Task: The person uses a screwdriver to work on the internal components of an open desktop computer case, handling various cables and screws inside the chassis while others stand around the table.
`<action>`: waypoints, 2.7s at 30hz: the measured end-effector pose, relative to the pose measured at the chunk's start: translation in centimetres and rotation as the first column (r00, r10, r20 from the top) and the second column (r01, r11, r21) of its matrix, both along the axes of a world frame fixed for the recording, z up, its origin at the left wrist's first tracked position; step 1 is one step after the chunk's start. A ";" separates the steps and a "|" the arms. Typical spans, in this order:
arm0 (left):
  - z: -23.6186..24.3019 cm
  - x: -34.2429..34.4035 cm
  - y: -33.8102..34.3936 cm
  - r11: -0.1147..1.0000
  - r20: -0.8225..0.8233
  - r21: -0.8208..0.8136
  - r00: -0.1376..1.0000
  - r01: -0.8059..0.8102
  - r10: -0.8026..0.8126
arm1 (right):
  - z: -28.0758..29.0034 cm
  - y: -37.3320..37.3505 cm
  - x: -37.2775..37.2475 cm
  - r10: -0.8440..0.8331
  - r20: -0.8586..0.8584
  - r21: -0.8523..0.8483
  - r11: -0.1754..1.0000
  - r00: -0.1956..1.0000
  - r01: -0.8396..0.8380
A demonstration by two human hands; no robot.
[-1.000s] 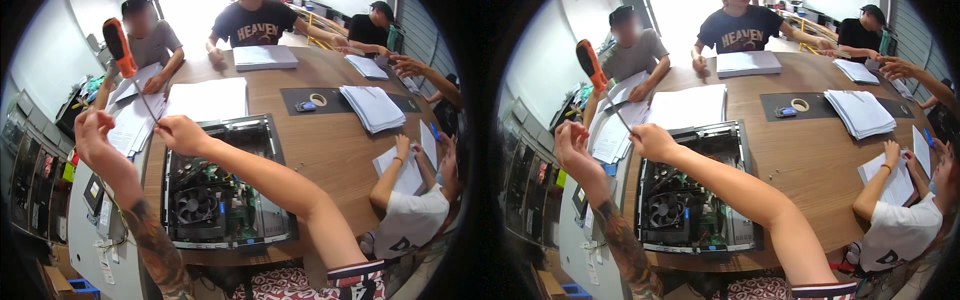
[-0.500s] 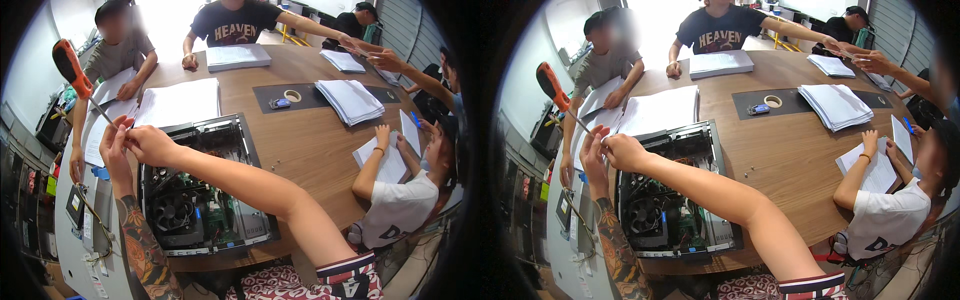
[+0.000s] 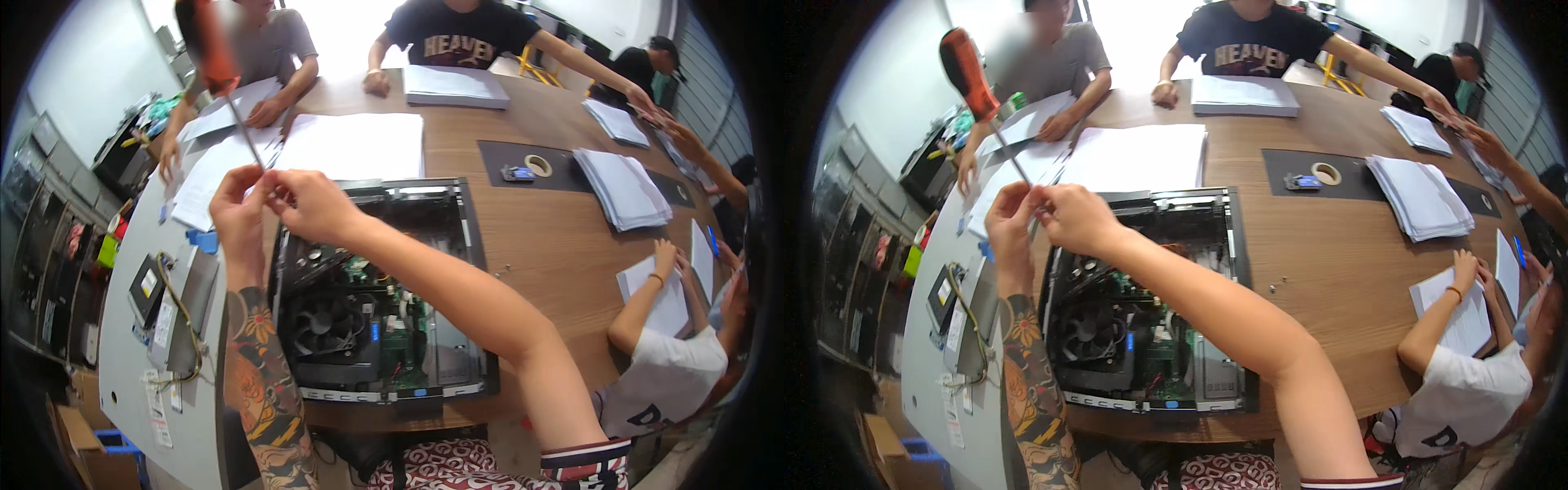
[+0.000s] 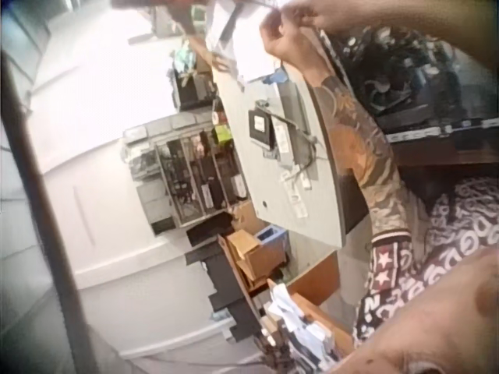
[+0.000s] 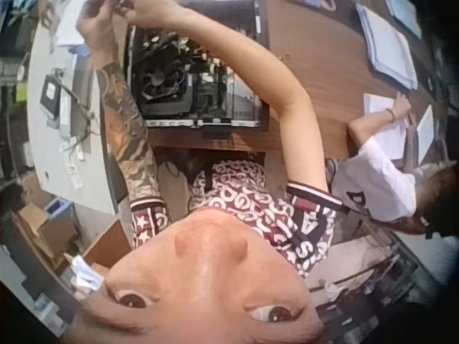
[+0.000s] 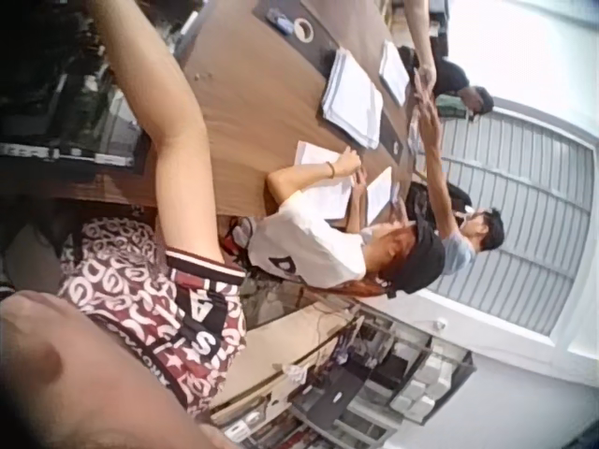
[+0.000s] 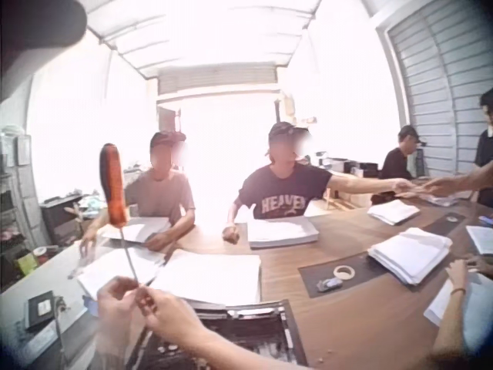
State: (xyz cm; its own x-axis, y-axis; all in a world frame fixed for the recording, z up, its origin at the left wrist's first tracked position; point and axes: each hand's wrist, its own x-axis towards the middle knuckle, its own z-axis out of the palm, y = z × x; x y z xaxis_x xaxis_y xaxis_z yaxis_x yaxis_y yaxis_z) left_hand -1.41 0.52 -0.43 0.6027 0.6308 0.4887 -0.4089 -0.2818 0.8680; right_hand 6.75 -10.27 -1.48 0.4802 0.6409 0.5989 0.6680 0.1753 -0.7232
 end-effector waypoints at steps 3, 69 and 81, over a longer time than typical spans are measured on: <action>0.3 -0.2 0.4 0.999 0.013 0.049 1.000 -0.013 0.013 | -0.2 0.4 0.0 0.051 -0.021 0.038 0.998 0.998 -0.051; 0.9 -0.2 -1.7 0.999 -0.045 0.036 0.999 0.024 -0.023 | -0.2 -0.4 -0.2 -0.014 -0.028 -0.116 0.993 1.000 0.011; 1.4 -0.4 -2.0 0.999 -0.002 -0.037 1.000 -0.019 0.019 | -0.2 -0.2 -0.7 -0.019 -0.082 -0.104 0.995 0.996 0.011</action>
